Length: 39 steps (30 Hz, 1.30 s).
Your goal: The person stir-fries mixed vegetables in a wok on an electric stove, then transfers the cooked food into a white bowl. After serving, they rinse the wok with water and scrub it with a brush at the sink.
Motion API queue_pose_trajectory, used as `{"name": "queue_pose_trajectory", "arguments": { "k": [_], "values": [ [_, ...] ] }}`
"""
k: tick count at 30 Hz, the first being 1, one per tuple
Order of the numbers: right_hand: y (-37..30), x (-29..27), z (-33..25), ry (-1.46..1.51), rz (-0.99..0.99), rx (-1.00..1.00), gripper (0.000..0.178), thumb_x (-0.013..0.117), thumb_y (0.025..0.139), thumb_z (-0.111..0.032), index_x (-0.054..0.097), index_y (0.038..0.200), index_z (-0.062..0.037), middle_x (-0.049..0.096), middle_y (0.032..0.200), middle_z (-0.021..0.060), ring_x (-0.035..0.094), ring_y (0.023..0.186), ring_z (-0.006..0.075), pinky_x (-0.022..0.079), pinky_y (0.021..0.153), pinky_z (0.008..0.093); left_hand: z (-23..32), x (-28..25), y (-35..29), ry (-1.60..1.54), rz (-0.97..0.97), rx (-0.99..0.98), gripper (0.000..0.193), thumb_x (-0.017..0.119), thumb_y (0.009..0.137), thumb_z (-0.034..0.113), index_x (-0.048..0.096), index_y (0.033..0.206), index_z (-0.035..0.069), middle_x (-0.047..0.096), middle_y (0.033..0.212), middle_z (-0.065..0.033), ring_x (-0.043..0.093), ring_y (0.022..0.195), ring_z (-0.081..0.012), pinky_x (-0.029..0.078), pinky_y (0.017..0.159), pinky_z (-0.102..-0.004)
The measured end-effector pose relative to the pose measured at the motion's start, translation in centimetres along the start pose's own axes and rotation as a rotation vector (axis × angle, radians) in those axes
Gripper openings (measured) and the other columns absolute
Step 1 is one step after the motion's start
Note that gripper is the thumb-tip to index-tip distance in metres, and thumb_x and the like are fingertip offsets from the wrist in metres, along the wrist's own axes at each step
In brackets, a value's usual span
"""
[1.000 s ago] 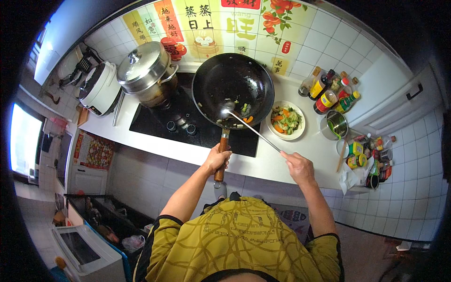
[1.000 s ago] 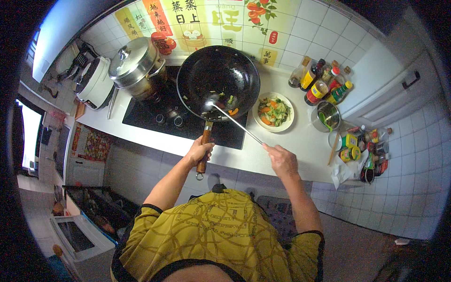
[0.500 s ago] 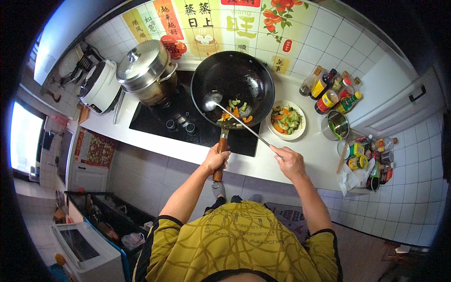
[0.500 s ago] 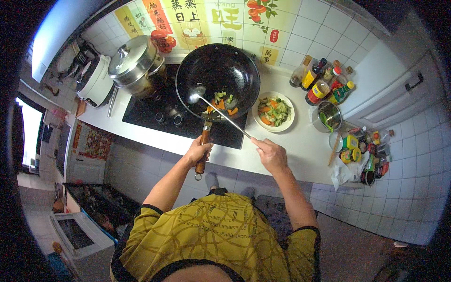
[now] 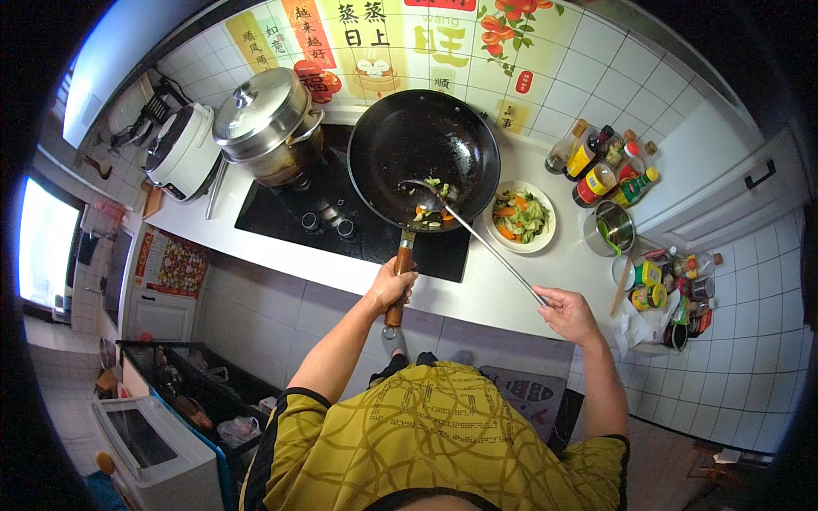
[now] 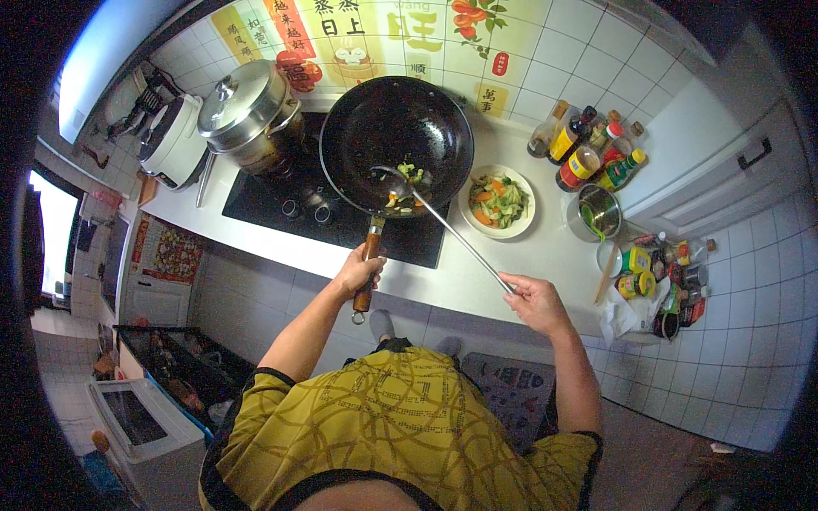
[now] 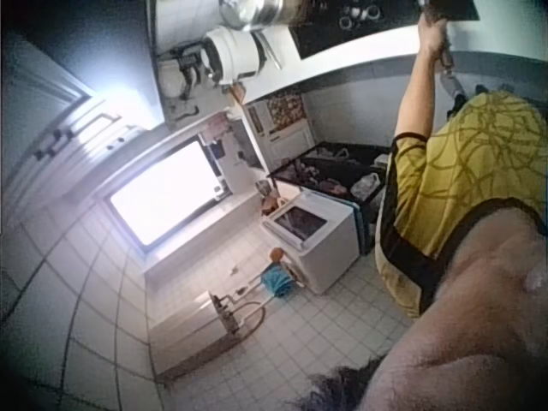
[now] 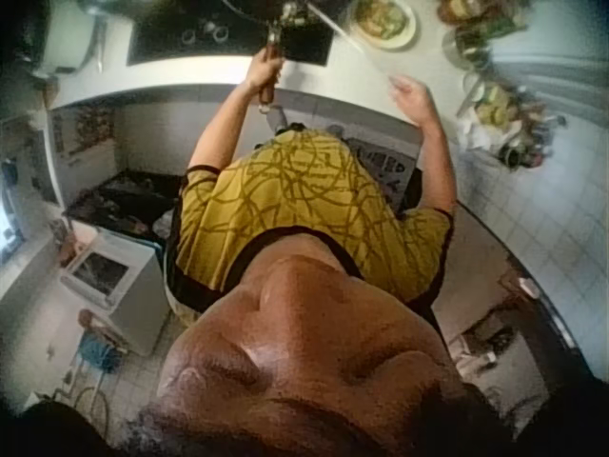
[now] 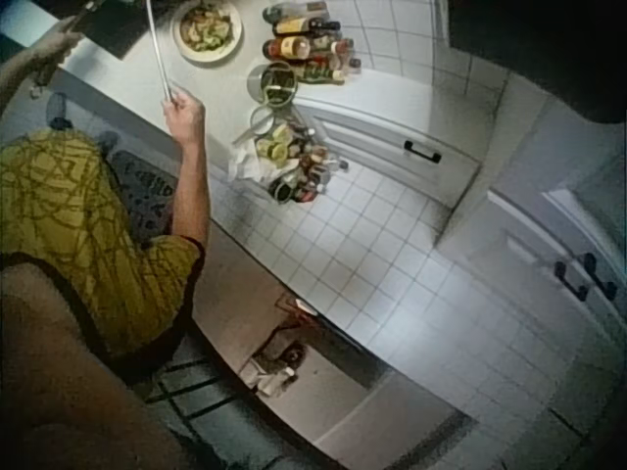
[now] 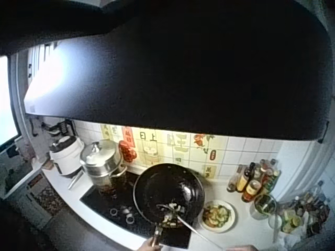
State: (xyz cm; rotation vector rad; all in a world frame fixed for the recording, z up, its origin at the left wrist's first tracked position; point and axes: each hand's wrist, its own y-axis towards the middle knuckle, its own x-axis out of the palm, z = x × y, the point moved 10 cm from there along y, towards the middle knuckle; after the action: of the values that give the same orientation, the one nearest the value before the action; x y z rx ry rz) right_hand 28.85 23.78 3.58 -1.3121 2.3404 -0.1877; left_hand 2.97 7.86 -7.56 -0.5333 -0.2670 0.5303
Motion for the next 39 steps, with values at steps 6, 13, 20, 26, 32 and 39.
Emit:
{"name": "queue_pose_trajectory", "arguments": {
  "k": [6,13,20,26,32,39],
  "values": [
    [-0.4,0.0,-0.5,-0.075,-0.055,-0.019,0.038,0.057,0.079,-0.001,0.055,0.116,-0.0060,0.050,0.064,-0.0044,0.038,0.053,0.0029,0.036,0.049,0.0191,-0.3,0.1,-0.1,-0.008,-0.016,-0.021,0.026,0.058,0.077,0.009,0.044,0.100,0.008,0.046,0.063,-0.0002,0.047,0.048,-0.0104,0.043,0.043,-0.0275],
    [1.1,-2.8,-2.6,-0.393,0.090,-0.082,0.037,0.062,0.076,-0.008,0.059,0.112,-0.0124,0.046,0.054,0.0046,0.039,0.051,0.0065,0.039,0.051,0.0246,0.3,0.1,-0.3,0.014,0.000,-0.014,0.030,0.058,0.076,0.009,0.043,0.102,0.007,0.046,0.063,-0.0010,0.047,0.047,-0.0110,0.043,0.042,-0.0280],
    [-1.3,-6.0,-4.7,-0.399,-0.029,0.036,0.039,0.059,0.076,0.002,0.057,0.114,-0.0073,0.059,0.076,-0.0027,0.045,0.062,0.0021,0.040,0.056,0.0185,0.0,0.0,-0.1,0.017,-0.006,0.010,0.025,0.057,0.078,0.009,0.043,0.098,0.008,0.046,0.063,0.0002,0.046,0.048,-0.0103,0.042,0.043,-0.0272],
    [-0.1,-5.3,-5.4,-0.561,-0.042,-0.089,0.037,0.060,0.075,-0.007,0.059,0.111,-0.0113,0.057,0.065,0.0108,0.048,0.055,0.0111,0.042,0.055,0.0265,0.1,0.3,-0.2,-0.006,-0.007,0.005,0.030,0.057,0.076,0.007,0.042,0.102,0.006,0.044,0.060,-0.0004,0.045,0.045,-0.0105,0.042,0.040,-0.0274],
    [2.2,-5.0,-5.9,-0.605,0.042,-0.075,0.037,0.060,0.074,-0.007,0.059,0.111,-0.0135,0.063,0.079,0.0183,0.057,0.061,0.0197,0.045,0.062,0.0309,-0.1,0.2,0.0,-0.007,-0.015,0.011,0.029,0.057,0.076,0.007,0.042,0.102,0.006,0.045,0.060,-0.0009,0.046,0.046,-0.0111,0.043,0.041,-0.0278],
    [-1.4,-9.0,-12.0,-0.842,0.131,-0.130,0.033,0.061,0.072,-0.007,0.063,0.104,-0.0142,0.063,0.085,0.0168,0.061,0.072,0.0284,0.047,0.068,0.0339,-0.2,-0.1,0.0,0.015,-0.008,0.014,0.027,0.057,0.077,0.008,0.043,0.100,0.006,0.046,0.061,-0.0015,0.047,0.047,-0.0118,0.043,0.042,-0.0289]
  ]
}}
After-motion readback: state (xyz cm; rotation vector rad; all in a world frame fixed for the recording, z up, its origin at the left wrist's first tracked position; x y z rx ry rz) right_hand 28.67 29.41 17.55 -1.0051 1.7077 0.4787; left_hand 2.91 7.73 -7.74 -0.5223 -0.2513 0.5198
